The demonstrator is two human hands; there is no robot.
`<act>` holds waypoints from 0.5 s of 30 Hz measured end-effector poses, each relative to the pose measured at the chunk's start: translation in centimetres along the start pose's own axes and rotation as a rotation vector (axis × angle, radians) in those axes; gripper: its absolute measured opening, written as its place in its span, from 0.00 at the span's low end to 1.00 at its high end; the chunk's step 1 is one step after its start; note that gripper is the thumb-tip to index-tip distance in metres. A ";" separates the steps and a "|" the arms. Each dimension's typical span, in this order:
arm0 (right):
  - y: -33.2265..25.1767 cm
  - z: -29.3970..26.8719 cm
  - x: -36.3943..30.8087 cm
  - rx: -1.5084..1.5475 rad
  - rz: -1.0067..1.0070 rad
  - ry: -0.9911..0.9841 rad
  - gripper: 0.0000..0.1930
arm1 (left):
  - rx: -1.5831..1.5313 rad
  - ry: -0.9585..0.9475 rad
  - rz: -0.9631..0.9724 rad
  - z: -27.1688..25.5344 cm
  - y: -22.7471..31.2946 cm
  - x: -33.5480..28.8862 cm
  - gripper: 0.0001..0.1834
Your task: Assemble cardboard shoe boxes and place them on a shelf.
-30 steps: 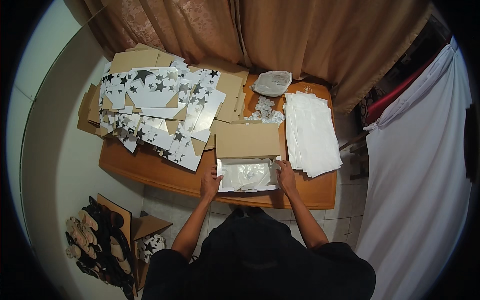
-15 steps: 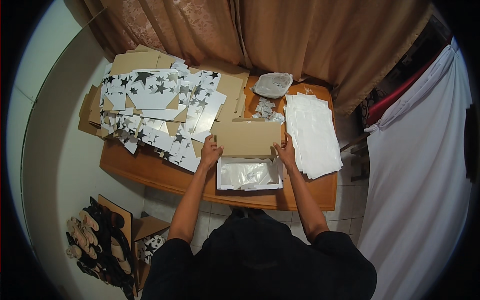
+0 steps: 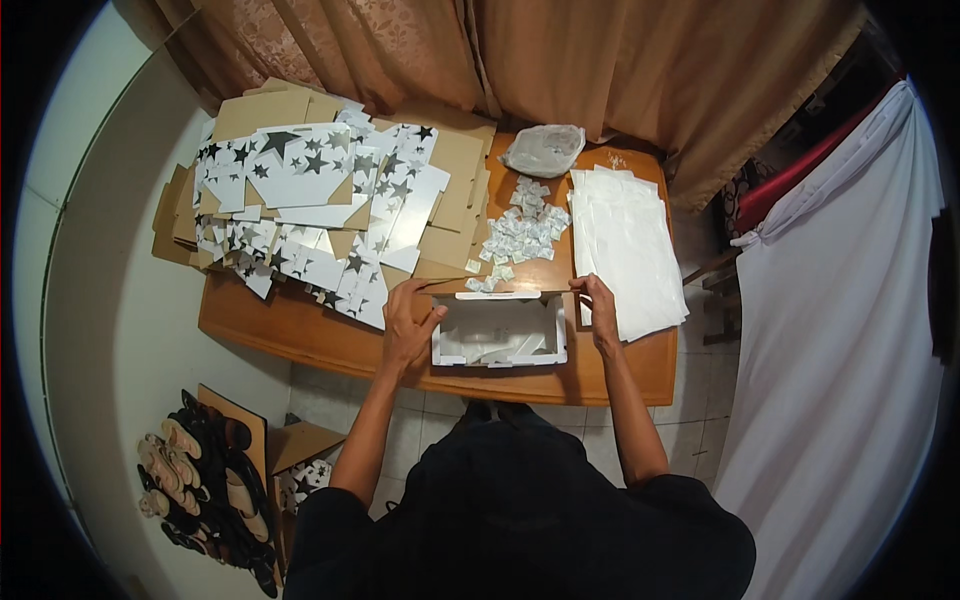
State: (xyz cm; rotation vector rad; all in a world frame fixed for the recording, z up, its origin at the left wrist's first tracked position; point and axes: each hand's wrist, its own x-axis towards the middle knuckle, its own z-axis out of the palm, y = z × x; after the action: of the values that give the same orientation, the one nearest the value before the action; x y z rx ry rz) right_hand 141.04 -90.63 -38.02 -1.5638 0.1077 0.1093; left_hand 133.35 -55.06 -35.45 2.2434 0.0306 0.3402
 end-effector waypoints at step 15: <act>-1.8 3.2 -6.8 -1.068 -0.248 -0.231 0.23 | 0.287 -0.362 0.400 3.2 0.7 -6.0 0.27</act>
State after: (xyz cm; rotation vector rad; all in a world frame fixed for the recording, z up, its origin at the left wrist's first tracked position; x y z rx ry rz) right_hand 134.59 -87.46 -35.27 -2.5944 -0.3914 0.1639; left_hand 128.33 -58.75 -38.32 2.5593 -0.6002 0.1396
